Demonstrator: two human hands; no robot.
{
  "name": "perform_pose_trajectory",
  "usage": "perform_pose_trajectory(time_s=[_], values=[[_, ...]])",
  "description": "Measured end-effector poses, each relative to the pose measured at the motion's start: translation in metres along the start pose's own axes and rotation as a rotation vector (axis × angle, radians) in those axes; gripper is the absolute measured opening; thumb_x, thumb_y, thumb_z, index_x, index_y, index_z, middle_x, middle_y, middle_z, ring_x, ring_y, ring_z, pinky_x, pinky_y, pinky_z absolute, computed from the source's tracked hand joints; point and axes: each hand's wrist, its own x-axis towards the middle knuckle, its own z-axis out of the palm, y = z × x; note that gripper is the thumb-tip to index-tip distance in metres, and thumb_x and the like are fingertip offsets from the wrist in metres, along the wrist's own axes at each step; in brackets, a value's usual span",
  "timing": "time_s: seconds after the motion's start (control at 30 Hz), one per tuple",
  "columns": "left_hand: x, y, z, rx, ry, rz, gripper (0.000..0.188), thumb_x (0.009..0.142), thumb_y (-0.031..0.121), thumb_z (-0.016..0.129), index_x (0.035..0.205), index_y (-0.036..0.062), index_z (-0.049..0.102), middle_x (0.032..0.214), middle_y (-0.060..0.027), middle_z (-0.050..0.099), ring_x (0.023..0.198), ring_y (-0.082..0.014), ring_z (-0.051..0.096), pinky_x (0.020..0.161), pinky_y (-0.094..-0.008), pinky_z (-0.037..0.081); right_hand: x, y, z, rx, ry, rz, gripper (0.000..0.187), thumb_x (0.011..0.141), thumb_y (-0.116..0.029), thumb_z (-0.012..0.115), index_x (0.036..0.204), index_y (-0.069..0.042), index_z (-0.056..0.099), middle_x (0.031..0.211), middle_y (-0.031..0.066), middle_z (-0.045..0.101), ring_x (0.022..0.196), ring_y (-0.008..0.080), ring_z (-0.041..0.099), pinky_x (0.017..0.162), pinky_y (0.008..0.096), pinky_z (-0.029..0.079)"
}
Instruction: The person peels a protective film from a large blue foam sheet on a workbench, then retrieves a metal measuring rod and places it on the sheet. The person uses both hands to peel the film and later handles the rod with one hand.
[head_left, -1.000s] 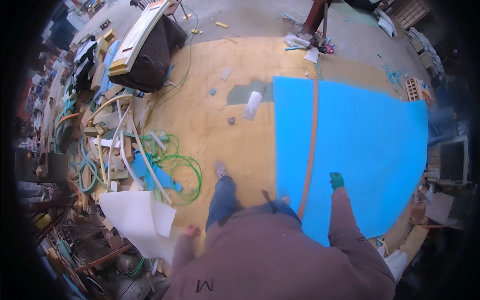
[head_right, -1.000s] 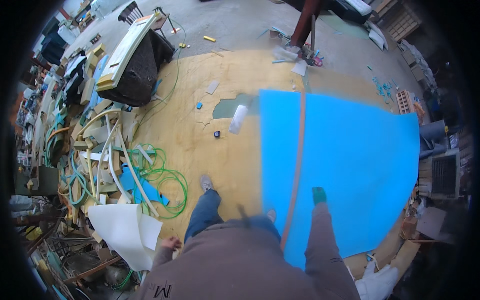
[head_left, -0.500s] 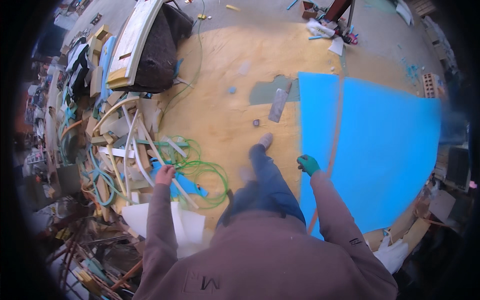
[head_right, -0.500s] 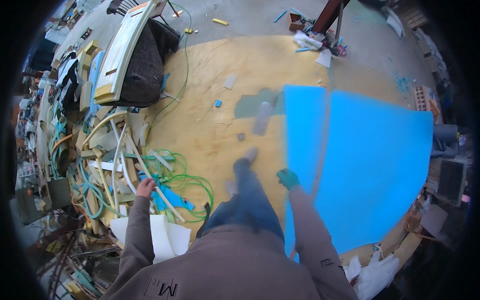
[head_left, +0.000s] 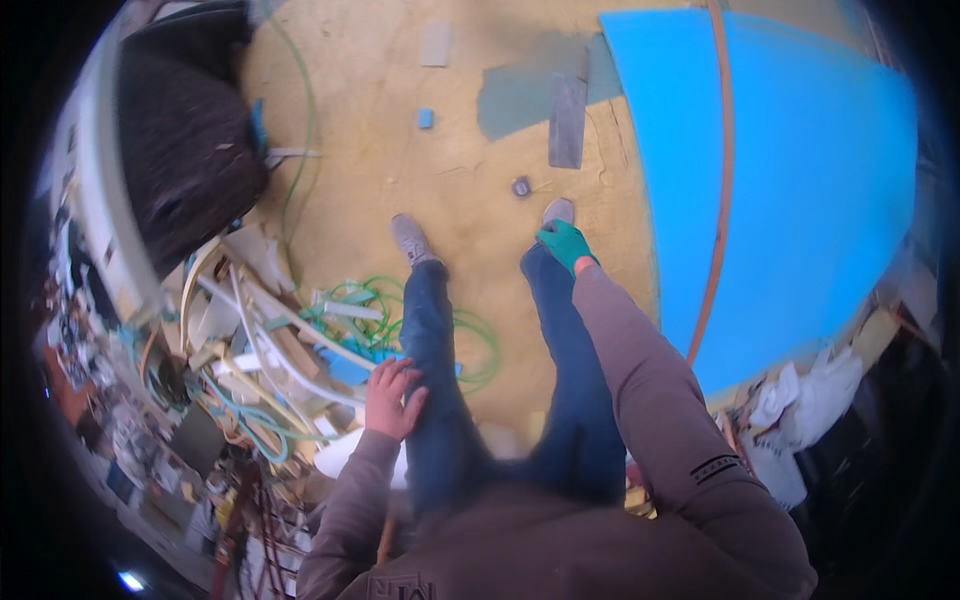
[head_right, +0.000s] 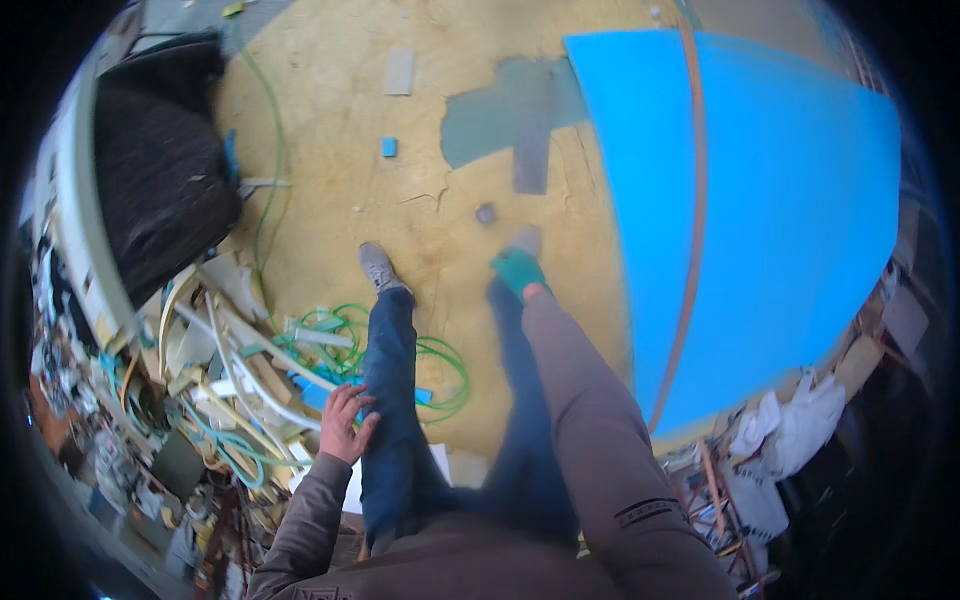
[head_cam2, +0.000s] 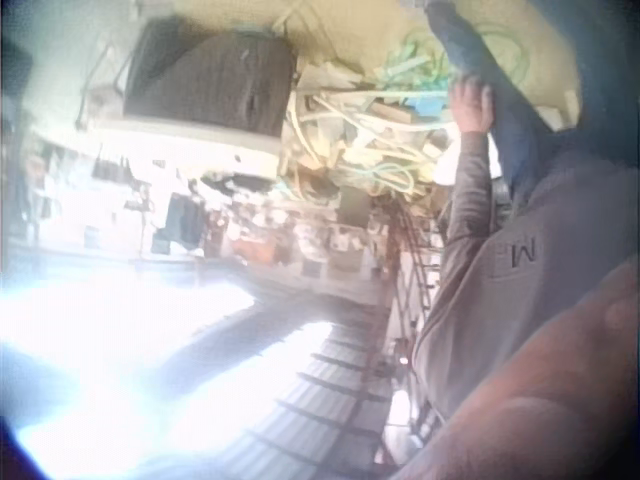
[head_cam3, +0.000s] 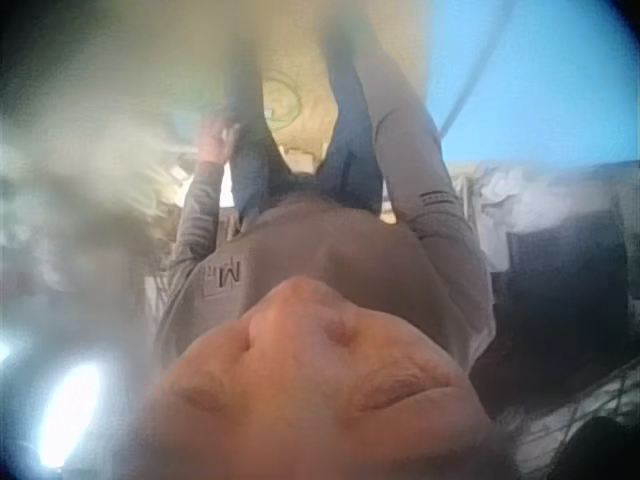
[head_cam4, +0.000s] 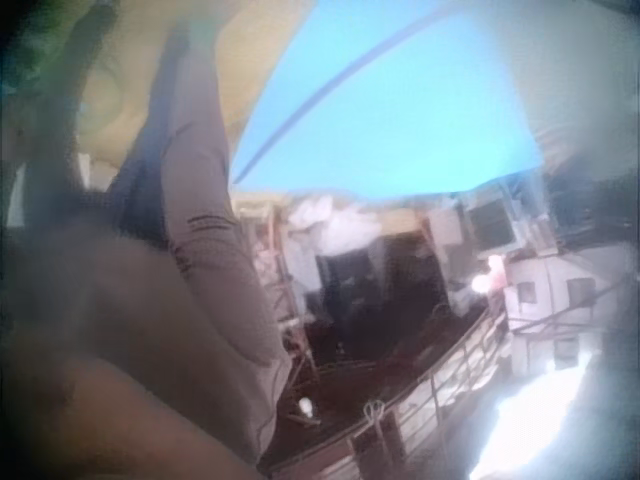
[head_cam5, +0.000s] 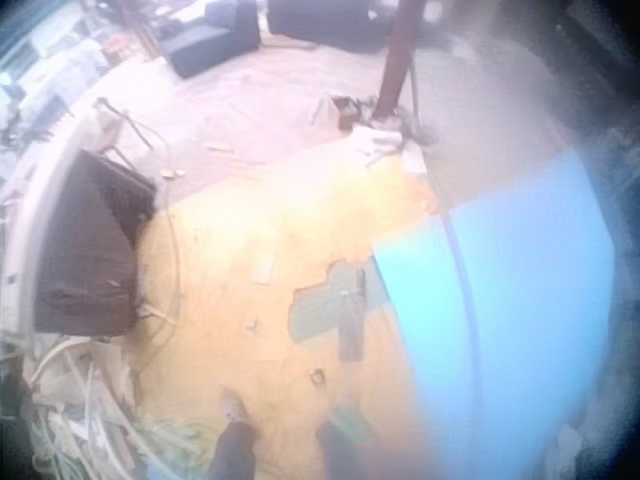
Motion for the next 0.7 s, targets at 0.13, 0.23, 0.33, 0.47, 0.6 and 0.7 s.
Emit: perform_pose_trajectory(time_s=[0.13, 0.23, 0.33, 0.47, 0.6, 0.7], values=[[0.043, -0.023, -0.007, 0.072, -0.178, 0.024, 0.032, 0.087, 0.023, 0.076, 0.117, 0.0138, 0.074, 0.138, -0.0091, 0.068, 0.144, -0.0415, 0.049, 0.123, -0.0651, 0.027, 0.083, 0.030, 0.055, -0.039, 0.089, 0.220, 0.063, 0.090, -0.051, 0.076, 0.131, -0.004, 0.064, 0.124, 0.0238, 0.073, 0.112, 0.0372, 0.072, 0.096, 0.0484, 0.056], [0.050, -0.037, -0.036, 0.068, -0.227, -0.050, 0.029, 0.084, 0.019, 0.075, 0.113, 0.0145, 0.075, 0.135, -0.0069, 0.069, 0.143, -0.0400, 0.050, 0.124, -0.0650, 0.026, 0.141, 0.035, 0.091, -0.163, 0.312, 0.315, 0.085, 0.086, -0.060, 0.078, 0.145, -0.006, 0.049, 0.135, 0.0261, 0.067, 0.119, 0.0471, 0.069, 0.099, 0.0545, 0.055], [0.053, -0.048, -0.057, 0.117, -0.268, -0.075, 0.028, 0.080, 0.016, 0.074, 0.108, 0.0153, 0.075, 0.132, -0.0047, 0.070, 0.141, -0.0377, 0.051, 0.123, -0.0638, 0.027, 0.192, 0.034, 0.112, -0.169, 0.478, 0.362, 0.085, 0.084, -0.062, 0.079, 0.142, -0.007, 0.049, 0.145, 0.0281, 0.058, 0.118, 0.0501, 0.068, 0.099, 0.0575, 0.055], [0.055, -0.061, -0.065, 0.073, -0.270, -0.079, 0.027, 0.078, 0.013, 0.074, 0.105, 0.0139, 0.075, 0.130, -0.0056, 0.071, 0.137, -0.0375, 0.054, 0.122, -0.0635, 0.030, 0.216, 0.033, 0.110, -0.199, 0.431, 0.439, 0.058, 0.082, -0.048, 0.084, 0.119, -0.007, 0.062, 0.118, 0.0225, 0.074, 0.112, 0.0433, 0.072, 0.094, 0.0534, 0.058], [0.055, -0.075, -0.045, -0.119, -0.157, 0.019, 0.017, 0.084, 0.010, 0.072, 0.101, 0.0088, 0.076, 0.122, -0.0092, 0.074, 0.127, -0.0397, 0.059, 0.112, -0.0567, 0.042, 0.153, 0.004, 0.104, -0.157, 0.058, -0.051, 0.046, 0.084, -0.031, 0.086, 0.121, -0.009, 0.069, 0.105, 0.0154, 0.075, 0.096, 0.0280, 0.073, 0.086, 0.0433, 0.058], [0.069, -0.084, -0.021, -0.242, -0.085, 0.046, 0.008, 0.094, 0.011, 0.071, 0.097, 0.0048, 0.076, 0.103, -0.0122, 0.076, 0.102, -0.0338, 0.068, 0.094, -0.0460, 0.051, 0.058, -0.059, 0.105, 0.261, -0.406, -0.151, 0.052, 0.093, -0.022, 0.083, 0.137, -0.005, 0.062, 0.119, 0.0018, 0.067, 0.108, 0.0127, 0.061, 0.092, 0.0352, 0.055]])
